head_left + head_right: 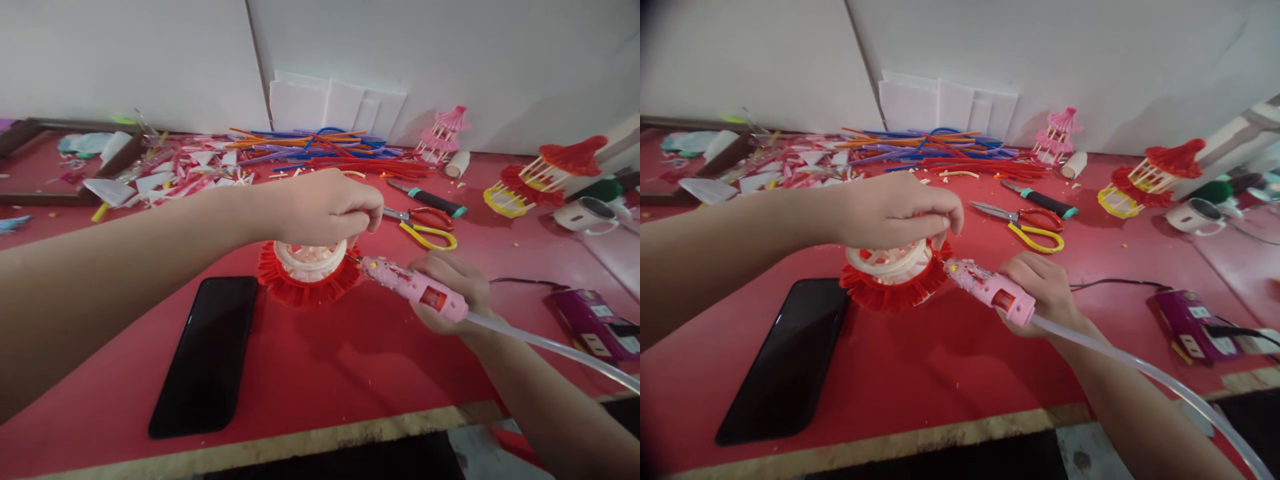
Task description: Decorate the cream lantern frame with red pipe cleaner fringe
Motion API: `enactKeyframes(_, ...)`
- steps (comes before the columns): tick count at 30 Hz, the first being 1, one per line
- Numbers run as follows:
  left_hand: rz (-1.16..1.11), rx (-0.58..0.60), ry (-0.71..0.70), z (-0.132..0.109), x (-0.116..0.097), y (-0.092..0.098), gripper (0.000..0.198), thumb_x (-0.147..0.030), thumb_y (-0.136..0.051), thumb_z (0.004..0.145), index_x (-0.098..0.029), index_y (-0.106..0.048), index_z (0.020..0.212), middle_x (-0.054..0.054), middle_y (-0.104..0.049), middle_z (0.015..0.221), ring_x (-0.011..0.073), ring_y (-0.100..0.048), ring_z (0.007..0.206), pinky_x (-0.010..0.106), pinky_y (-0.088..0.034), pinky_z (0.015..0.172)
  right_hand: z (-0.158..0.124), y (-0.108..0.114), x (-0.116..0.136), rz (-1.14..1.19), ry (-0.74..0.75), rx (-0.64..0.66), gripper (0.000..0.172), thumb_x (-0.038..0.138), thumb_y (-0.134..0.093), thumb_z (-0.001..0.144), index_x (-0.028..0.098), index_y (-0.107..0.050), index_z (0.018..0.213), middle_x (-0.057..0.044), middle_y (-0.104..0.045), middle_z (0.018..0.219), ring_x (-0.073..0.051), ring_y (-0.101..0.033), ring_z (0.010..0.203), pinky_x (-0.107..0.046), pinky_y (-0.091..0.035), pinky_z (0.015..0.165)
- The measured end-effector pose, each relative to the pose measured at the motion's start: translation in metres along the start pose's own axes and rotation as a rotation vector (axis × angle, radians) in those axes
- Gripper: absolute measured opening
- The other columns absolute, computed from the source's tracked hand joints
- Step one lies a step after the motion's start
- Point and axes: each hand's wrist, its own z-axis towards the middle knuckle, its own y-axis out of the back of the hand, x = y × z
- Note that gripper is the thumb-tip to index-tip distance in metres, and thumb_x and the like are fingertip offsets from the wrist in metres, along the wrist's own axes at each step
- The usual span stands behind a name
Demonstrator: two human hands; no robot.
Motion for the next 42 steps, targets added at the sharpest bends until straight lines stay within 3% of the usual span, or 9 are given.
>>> enactKeyframes(10,0.055,0.015,0.013,0.001,-0.003,0.001,0.027,-0.023,-0.042,0.09,-0.024,-0.068,0.097,-0.001,-0.075,0.088,0.0166,-0.067,0.08,0.027,-0.044,0.071,0.008,0.002,0.006,0.03,-0.036,-0.002,0.005,0.024,-0.058,0.079,0.024,-0.055,0.083,0.001,-0.057,0.066,-0.014,-0.049,0.053,-0.028,-0.04,0.049)
enactKeyframes(29,0.037,0.023,-0.014,0.003,0.002,-0.001,0.028,-0.019,-0.043,0.085,-0.025,-0.07,0.092,-0.002,-0.074,0.085,0.0175,-0.066,0.078,0.029,-0.042,0.072,0.005,0.0,0.008,0.029,-0.05,-0.029,0.007,0.019,-0.056,0.075,0.023,-0.052,0.078,0.002,-0.051,0.063,-0.011,-0.042,0.053,-0.027,-0.034,0.048)
enactKeyframes(34,0.028,-0.038,-0.068,0.004,0.005,-0.005,0.028,-0.02,-0.042,0.082,-0.024,-0.069,0.088,-0.002,-0.072,0.08,0.0179,-0.066,0.075,0.029,-0.042,0.07,0.007,0.0,0.01,0.027,-0.046,-0.016,0.008,0.017,-0.055,0.075,0.023,-0.05,0.076,0.002,-0.049,0.061,-0.012,-0.042,0.052,-0.028,-0.034,0.048)
enactKeyframes(38,0.027,-0.064,-0.062,0.005,0.006,-0.005,0.027,-0.021,-0.043,0.083,-0.024,-0.069,0.089,-0.002,-0.071,0.082,0.0177,-0.067,0.075,0.03,-0.044,0.072,0.003,0.008,0.001,0.059,0.005,0.047,0.006,0.02,-0.056,0.078,0.024,-0.057,0.083,0.001,-0.06,0.064,-0.014,-0.053,0.054,-0.028,-0.042,0.05)
enactKeyframes(40,0.037,-0.132,-0.015,0.001,0.003,-0.002,0.025,-0.023,-0.044,0.086,-0.024,-0.068,0.093,-0.002,-0.072,0.086,0.0185,-0.068,0.077,0.032,-0.048,0.075,-0.002,0.017,-0.01,0.04,-0.004,0.046,0.012,0.024,-0.061,0.08,0.024,-0.062,0.092,-0.001,-0.068,0.073,-0.016,-0.062,0.059,-0.028,-0.048,0.054)
enactKeyframes(42,0.07,-0.269,0.062,-0.007,-0.005,0.0,0.023,-0.027,-0.045,0.091,-0.023,-0.067,0.097,0.0,-0.07,0.09,0.022,-0.069,0.085,0.037,-0.051,0.083,-0.006,0.026,-0.024,0.014,-0.075,-0.044,0.016,0.027,-0.064,0.082,0.025,-0.064,0.098,-0.001,-0.072,0.078,-0.016,-0.064,0.059,-0.028,-0.05,0.054)
